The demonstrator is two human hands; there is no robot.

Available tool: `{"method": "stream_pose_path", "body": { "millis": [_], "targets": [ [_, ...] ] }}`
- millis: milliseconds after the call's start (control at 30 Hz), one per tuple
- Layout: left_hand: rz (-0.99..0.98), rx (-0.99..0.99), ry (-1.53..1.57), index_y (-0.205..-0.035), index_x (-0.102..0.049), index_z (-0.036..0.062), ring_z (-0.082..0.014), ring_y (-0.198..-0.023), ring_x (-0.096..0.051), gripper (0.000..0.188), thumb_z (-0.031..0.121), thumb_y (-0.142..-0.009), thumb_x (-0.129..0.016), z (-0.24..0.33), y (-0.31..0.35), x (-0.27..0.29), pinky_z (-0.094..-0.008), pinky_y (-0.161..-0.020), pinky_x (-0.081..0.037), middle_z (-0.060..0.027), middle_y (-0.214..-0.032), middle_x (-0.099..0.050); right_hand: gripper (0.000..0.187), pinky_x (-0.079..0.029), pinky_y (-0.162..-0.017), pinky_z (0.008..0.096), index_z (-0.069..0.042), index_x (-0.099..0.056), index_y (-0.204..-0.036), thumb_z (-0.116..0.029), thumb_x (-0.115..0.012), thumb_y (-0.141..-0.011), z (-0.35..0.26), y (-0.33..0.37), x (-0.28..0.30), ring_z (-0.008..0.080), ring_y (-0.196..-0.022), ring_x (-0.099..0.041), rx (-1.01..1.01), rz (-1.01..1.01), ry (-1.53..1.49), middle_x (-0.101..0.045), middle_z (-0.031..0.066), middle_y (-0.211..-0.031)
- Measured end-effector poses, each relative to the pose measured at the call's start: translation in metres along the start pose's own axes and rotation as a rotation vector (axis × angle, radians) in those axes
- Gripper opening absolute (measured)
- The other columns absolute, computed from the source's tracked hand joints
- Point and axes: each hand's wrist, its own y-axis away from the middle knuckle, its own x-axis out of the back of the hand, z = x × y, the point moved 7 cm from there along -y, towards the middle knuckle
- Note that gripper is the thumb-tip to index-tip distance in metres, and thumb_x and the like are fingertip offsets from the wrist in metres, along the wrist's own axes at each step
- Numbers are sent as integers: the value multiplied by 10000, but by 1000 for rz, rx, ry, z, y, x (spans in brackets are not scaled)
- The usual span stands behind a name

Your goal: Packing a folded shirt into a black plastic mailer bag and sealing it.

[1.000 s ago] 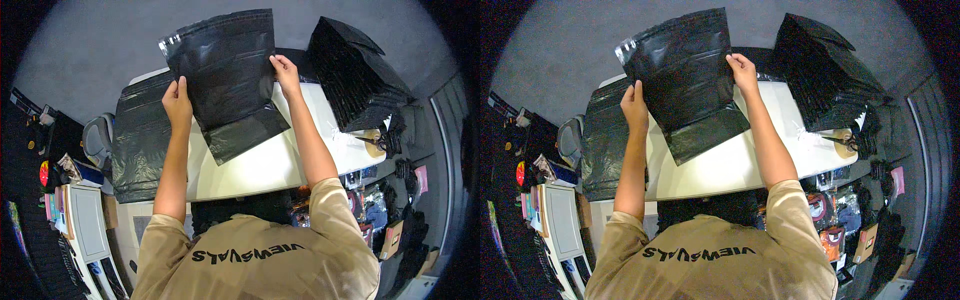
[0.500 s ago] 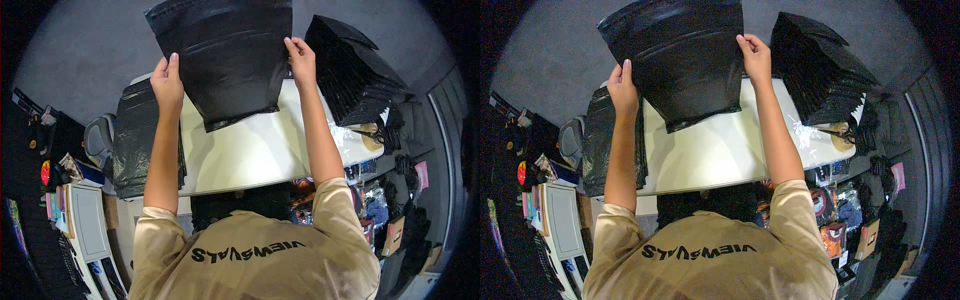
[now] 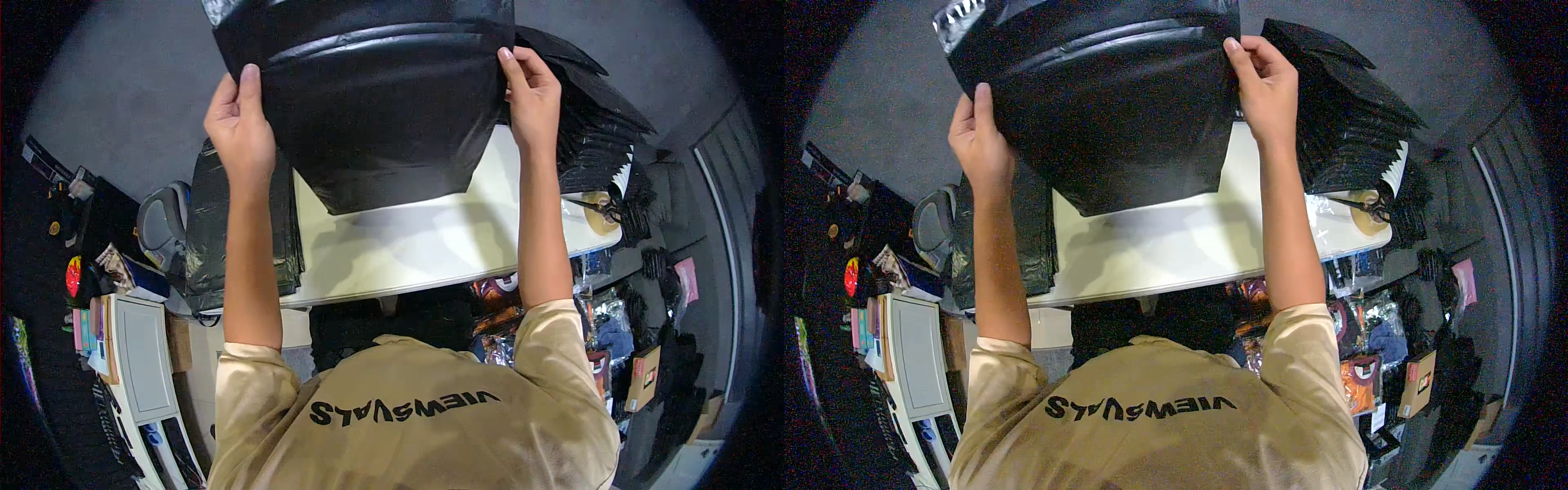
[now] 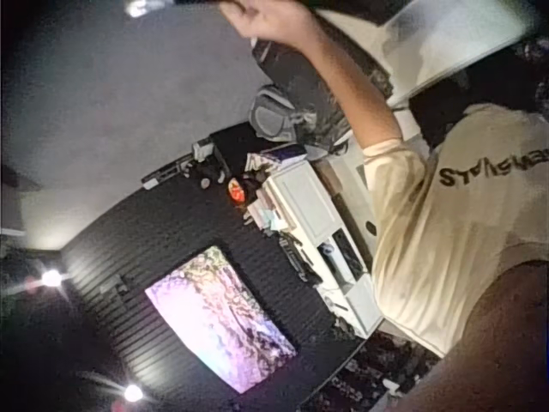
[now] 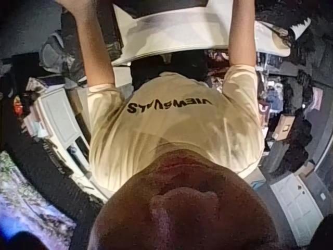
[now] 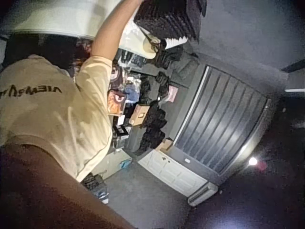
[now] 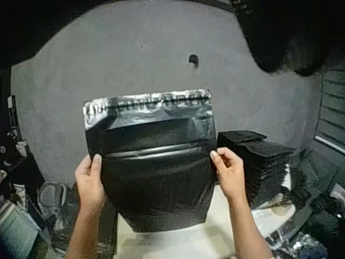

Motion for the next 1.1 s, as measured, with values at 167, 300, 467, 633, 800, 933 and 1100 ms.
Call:
{"method": "stream_pose_path", "body": {
  "millis": [167, 300, 467, 633, 800, 933, 1100],
  "targets": [
    [-19, 31, -91, -783, -556, 98, -12, -706, -361, 358, 200, -1109, -663, 5, -7, -1, -227, -616, -319, 111, -763, -450, 194, -402, -664, 201, 4, -758, -1009, -189, -766, -1029, -8, 6, -1, 17, -747, -536, 8, -14, -9, -664, -62, -821],
    [-106, 339, -194, -834, -625, 50, -71, -783, -454, 332, 239, -1104, -662, -85, -1, 12, -285, -710, -425, 59, -814, -540, 229, -384, -614, 236, -7, -762, -944, -226, -780, -1005, 72, 4, -7, 25, -682, -494, -121, -86, 164, -631, -55, -741],
    [-346, 742, -875, -1188, -746, -18, -300, -1017, -749, 410, 356, -1027, -689, -276, 82, 96, -430, -908, -558, -260, -1088, -770, 537, -580, -903, 462, -27, -756, -1137, -528, -748, -943, 283, 79, -9, 401, -964, -756, -487, -328, 710, -784, 241, -1014],
    [-268, 876, -788, -1404, -622, 29, -317, -996, -777, 636, 336, -889, -836, -302, 156, 100, -419, -918, -575, -190, -1004, -802, 478, -580, -615, 342, 18, -753, -1081, -435, -813, -942, 297, 137, 43, 204, -655, -740, -838, -151, 501, -763, 113, -784],
    [-414, 758, -821, -1443, -570, 23, -250, -877, -765, 653, 249, -892, -839, -260, 158, 90, -375, -848, -573, -132, -906, -791, 447, -546, -650, 356, -23, -755, -916, -466, -805, -938, 278, 134, 43, 183, -650, -696, -752, -285, 612, -748, 86, -751],
    [-345, 650, -618, -1405, -576, 53, -193, -796, -708, 499, 77, -943, -761, -261, 144, 81, -356, -784, -542, -88, -837, -744, 419, -531, -670, 367, -61, -744, -850, -468, -793, -934, 312, 122, 29, 186, -640, -663, -667, -519, 719, -741, 95, -745],
    [-228, 384, -619, -1368, -574, 82, -175, -816, -680, 402, 68, -991, -714, -248, 154, 65, -338, -790, -526, -77, -886, -731, 415, -537, -711, 376, -78, -724, -863, -484, -772, -935, 332, 123, 48, 217, -678, -673, -606, -306, 606, -743, 133, -750]
  ]
}}
